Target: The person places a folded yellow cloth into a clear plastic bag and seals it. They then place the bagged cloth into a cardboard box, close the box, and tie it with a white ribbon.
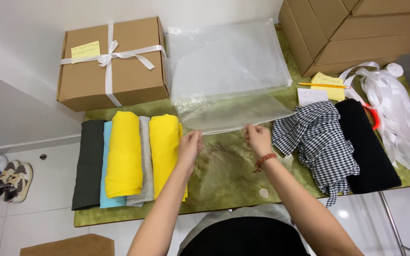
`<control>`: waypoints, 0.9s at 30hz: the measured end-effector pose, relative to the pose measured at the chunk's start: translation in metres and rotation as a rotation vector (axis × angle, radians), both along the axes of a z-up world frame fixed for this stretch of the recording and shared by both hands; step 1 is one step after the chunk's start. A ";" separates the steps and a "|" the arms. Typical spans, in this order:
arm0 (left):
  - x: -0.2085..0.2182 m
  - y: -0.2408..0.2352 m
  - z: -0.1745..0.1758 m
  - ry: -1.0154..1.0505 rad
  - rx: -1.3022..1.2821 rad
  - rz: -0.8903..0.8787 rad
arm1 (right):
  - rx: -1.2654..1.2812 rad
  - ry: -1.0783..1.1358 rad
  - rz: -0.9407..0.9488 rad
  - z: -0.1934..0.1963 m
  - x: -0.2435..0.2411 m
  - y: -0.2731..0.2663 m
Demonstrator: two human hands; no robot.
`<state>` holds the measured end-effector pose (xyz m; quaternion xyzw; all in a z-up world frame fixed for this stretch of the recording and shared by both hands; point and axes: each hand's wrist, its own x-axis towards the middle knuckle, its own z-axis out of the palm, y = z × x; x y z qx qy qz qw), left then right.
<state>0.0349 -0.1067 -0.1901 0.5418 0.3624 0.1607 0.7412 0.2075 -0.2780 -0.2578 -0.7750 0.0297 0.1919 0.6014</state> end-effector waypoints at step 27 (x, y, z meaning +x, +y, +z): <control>0.074 -0.077 0.031 -0.006 1.083 -0.262 | -0.054 -0.346 -0.191 0.110 0.082 -0.080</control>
